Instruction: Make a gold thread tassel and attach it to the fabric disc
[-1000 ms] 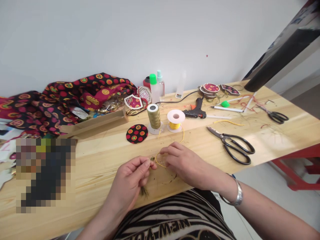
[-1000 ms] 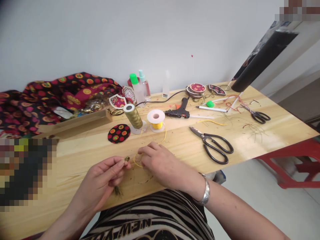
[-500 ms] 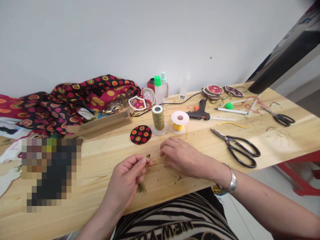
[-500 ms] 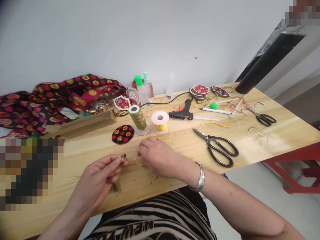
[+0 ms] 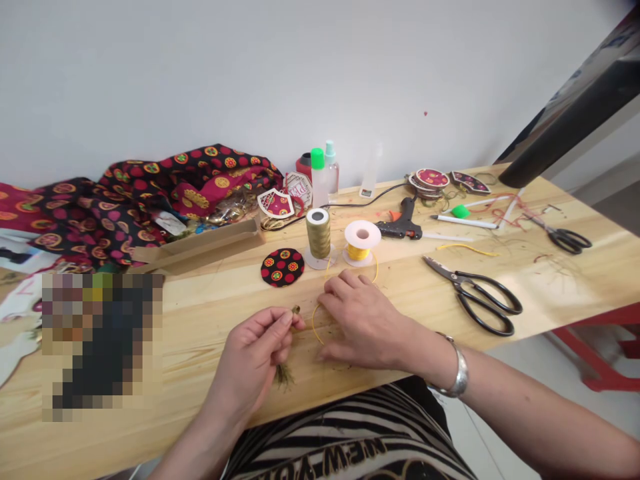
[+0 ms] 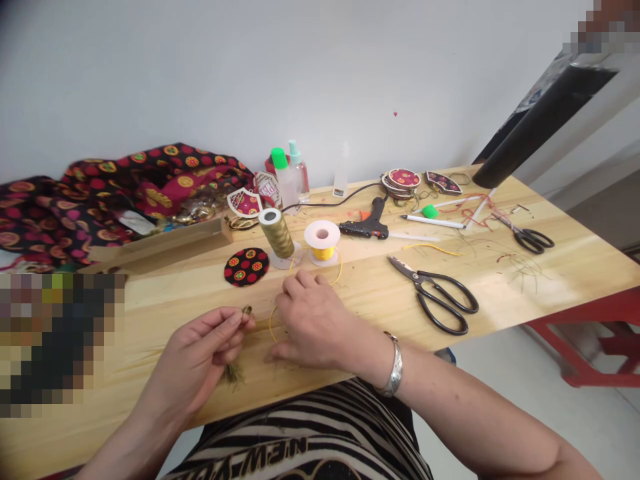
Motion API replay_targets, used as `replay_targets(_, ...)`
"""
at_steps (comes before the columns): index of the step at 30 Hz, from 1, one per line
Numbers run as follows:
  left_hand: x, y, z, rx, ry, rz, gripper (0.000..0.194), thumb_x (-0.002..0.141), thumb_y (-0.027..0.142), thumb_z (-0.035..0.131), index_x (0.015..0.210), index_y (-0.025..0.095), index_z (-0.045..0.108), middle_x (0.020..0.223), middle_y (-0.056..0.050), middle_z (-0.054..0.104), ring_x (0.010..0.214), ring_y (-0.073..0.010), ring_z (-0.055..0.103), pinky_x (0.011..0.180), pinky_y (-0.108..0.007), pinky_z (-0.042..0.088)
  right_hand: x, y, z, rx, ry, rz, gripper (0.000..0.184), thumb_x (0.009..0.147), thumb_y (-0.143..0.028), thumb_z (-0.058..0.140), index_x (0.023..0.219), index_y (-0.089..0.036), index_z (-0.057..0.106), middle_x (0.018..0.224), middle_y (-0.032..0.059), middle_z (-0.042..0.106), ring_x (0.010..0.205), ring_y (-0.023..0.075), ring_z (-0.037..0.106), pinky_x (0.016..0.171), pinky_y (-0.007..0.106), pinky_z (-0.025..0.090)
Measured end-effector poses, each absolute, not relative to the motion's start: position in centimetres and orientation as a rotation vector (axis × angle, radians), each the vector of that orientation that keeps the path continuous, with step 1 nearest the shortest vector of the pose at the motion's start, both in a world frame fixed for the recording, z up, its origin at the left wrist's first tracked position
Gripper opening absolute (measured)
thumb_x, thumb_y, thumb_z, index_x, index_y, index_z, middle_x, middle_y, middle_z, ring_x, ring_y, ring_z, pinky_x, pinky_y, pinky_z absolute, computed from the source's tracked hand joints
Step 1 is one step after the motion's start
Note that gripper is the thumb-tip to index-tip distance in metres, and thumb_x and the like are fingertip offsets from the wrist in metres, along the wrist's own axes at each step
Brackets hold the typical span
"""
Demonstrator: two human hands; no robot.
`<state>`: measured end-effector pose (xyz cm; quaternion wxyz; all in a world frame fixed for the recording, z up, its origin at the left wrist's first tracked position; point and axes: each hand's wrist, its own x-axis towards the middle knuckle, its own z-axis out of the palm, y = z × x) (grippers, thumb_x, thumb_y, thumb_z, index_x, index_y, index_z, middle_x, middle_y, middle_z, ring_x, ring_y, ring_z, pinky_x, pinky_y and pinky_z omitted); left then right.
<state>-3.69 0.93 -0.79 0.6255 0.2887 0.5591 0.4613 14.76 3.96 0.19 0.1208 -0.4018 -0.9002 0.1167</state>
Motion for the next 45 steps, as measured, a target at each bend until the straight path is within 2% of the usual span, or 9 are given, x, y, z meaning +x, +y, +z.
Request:
replay_targets(6,-3.7,0.9,-0.9,0.645,1.269,1.060,0.020,0.061,0.027,0.078,0.067,0.010,0.068,0.064,-0.004,0.066,0.045,-0.0020,0.037,0.039,-0.011,0.025,14.1,3.7,-0.9,-1.107,-2.743,0.163,0.015,0.084,-0.028,0.056,0.081,-0.014,0.061,0.085,0.0087,0.057,0.084,0.0243,0.045,0.070,0.037,0.037)
replay_targets(9,-3.8,1.0,-0.9,0.639,1.271,1.062,0.021,0.061,0.027,0.078,0.067,0.010,0.068,0.064,-0.004,0.066,0.046,-0.0021,0.038,0.039,-0.011,0.025,13.9,3.8,-1.5,-1.032,-2.777,0.135,0.010,0.085,-0.015,0.053,0.078,-0.015,0.060,0.081,0.0076,0.057,0.080,0.0228,0.044,0.067,0.035,0.035)
replay_targets(12,-3.8,1.0,-0.9,0.631,1.280,1.070,0.022,0.059,0.027,0.079,0.066,0.010,0.068,0.063,-0.004,0.065,0.046,-0.0026,0.039,0.039,-0.011,0.026,13.7,4.0,-1.6,-0.989,-2.789,0.204,0.008,0.082,-0.011,0.055,0.077,-0.014,0.061,0.079,0.0074,0.058,0.078,0.0218,0.045,0.066,0.034,0.036)
replay_targets(18,-3.8,1.1,-1.1,0.662,1.260,1.091,0.020,0.061,0.029,0.078,0.067,0.011,0.070,0.060,-0.003,0.062,0.046,-0.0027,0.036,0.039,-0.012,0.024,14.1,4.7,0.0,-1.062,-2.392,0.914,0.011,0.083,-0.010,0.057,0.076,-0.013,0.066,0.076,0.0044,0.063,0.078,0.0150,0.053,0.073,0.026,0.042)
replay_targets(22,-3.5,1.4,-1.0,0.703,1.227,1.134,0.017,0.068,0.028,0.075,0.072,0.012,0.070,0.064,-0.002,0.063,0.047,-0.0028,0.036,0.041,-0.013,0.026,14.9,5.1,0.8,-1.129,-1.924,1.439,0.007,0.082,-0.013,0.058,0.077,-0.013,0.064,0.073,0.0013,0.063,0.067,0.0112,0.055,0.066,0.024,0.044)
replay_targets(25,-3.0,1.6,-0.8,0.731,1.211,1.141,0.016,0.070,0.028,0.073,0.071,0.013,0.069,0.065,-0.002,0.063,0.048,-0.0032,0.037,0.041,-0.014,0.026,15.5,5.6,0.9,-1.142,-1.759,1.611,0.007,0.081,-0.015,0.058,0.076,-0.013,0.062,0.068,-0.0005,0.061,0.062,0.0099,0.053,0.061,0.023,0.043)
replay_targets(32,-1.9,2.0,-1.2,0.823,1.246,1.113,0.016,0.074,0.029,0.070,0.075,0.013,0.069,0.060,0.001,0.058,0.047,-0.0036,0.035,0.041,-0.015,0.025,15.9,5.7,1.0,-1.229,-1.746,1.649,0.010,0.080,-0.012,0.055,0.070,-0.014,0.057,0.057,-0.0041,0.055,0.052,0.0076,0.051,0.053,0.020,0.040)
replay_targets(41,-0.8,2.1,-0.8,0.770,1.239,1.190,0.017,0.070,0.029,0.072,0.071,0.012,0.069,0.053,0.004,0.049,0.046,-0.0033,0.031,0.040,-0.014,0.024,16.2,5.0,-0.2,-1.292,-1.841,1.383,0.009,0.080,-0.014,0.052,0.076,-0.014,0.060,0.063,-0.0019,0.057,0.056,0.0087,0.051,0.053,0.020,0.039)
replay_targets(45,-1.0,1.9,-1.6,0.826,1.272,1.175,0.016,0.074,0.030,0.070,0.077,0.014,0.070,0.052,0.005,0.046,0.047,-0.0041,0.033,0.042,-0.015,0.026,16.2,4.9,-0.2,-1.310,-1.838,1.340,0.009,0.080,-0.016,0.053,0.076,-0.014,0.061,0.061,-0.0024,0.056,0.055,0.0082,0.049,0.052,0.020,0.038)
